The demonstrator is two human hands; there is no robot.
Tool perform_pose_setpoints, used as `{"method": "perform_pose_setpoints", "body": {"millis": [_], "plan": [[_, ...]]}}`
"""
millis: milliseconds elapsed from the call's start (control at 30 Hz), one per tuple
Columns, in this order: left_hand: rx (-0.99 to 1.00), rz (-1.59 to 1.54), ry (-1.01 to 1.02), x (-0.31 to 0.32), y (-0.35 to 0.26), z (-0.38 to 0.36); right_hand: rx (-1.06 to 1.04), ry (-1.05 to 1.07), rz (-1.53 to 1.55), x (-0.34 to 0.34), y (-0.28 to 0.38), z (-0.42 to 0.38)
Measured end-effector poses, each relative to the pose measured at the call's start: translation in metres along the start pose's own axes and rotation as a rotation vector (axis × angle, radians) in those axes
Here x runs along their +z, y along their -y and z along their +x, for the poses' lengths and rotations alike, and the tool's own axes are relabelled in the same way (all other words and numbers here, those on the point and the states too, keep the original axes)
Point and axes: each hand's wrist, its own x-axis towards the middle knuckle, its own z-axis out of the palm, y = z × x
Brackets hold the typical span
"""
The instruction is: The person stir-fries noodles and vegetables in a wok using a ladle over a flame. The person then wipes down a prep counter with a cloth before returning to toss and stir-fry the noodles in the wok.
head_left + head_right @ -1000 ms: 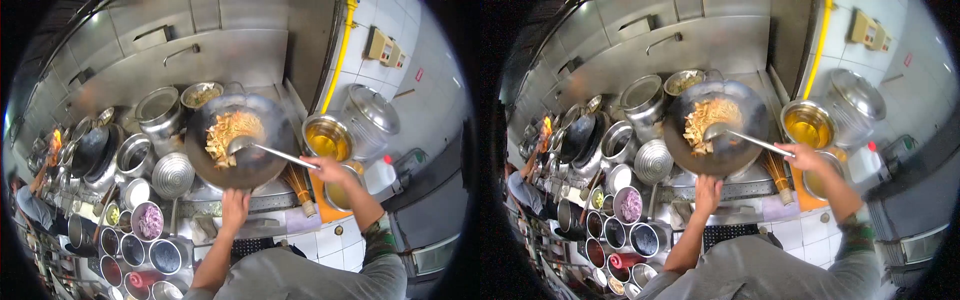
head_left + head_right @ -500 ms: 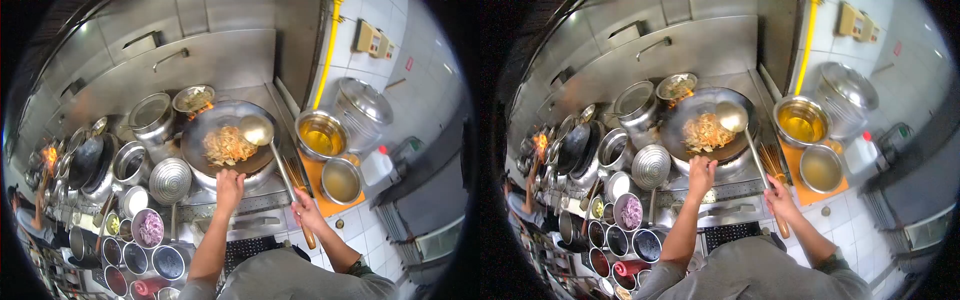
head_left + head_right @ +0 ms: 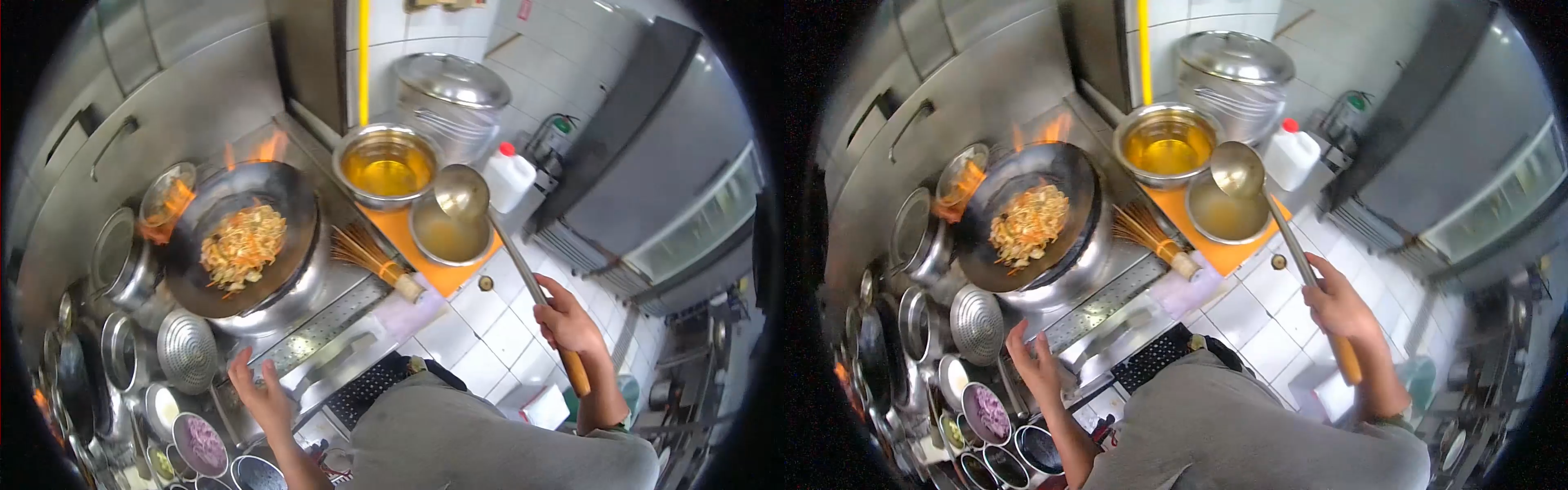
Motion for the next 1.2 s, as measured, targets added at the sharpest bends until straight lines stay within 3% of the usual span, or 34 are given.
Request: {"method": "perform_pose_setpoints", "body": {"millis": [267,467,567,733,800,900,1000,1067,1100,1167,1200], "plan": [[0.162,-0.101,0.114,0.014,-0.031,0.0,0.002,-0.033,0.016,0.016,-0.027,0.01],[0.11,-0.1,0.128,-0.004,0.0,-0.023,0.033,-0.017,0.029,0.02,-0.02,0.006],[0.105,-0.086,0.078,-0.018,0.02,-0.035,0.048,0.044,0.24,0.015,-0.012,0.002],[-0.004,-0.154,0.001,-0.034,0.017,-0.047,0.096,0.242,0.603,0.014,0.022,-0.018],[-0.012,-0.17,0.003,-0.038,0.015,-0.05,0.081,0.329,0.615,0.023,0.032,-0.011],[0.045,-0.097,-0.034,-0.039,0.011,-0.054,0.085,0.627,0.765,0.055,0.052,0.013],[0.009,-0.063,0.004,-0.048,-0.013,-0.064,0.028,0.804,0.696,0.11,0.067,0.066],[0.011,-0.044,0.011,-0.056,-0.022,-0.074,-0.167,0.699,0.338,0.155,0.089,0.087],[-0.001,-0.022,-0.018,-0.06,-0.025,-0.08,-0.175,0.737,0.332,0.176,0.091,0.103],[-0.045,0.037,-0.047,-0.068,-0.029,-0.095,-0.584,0.48,-0.21,0.217,0.091,0.139],[-0.058,0.06,-0.071,-0.071,-0.029,-0.102,-0.597,0.513,-0.206,0.231,0.095,0.152]]}}
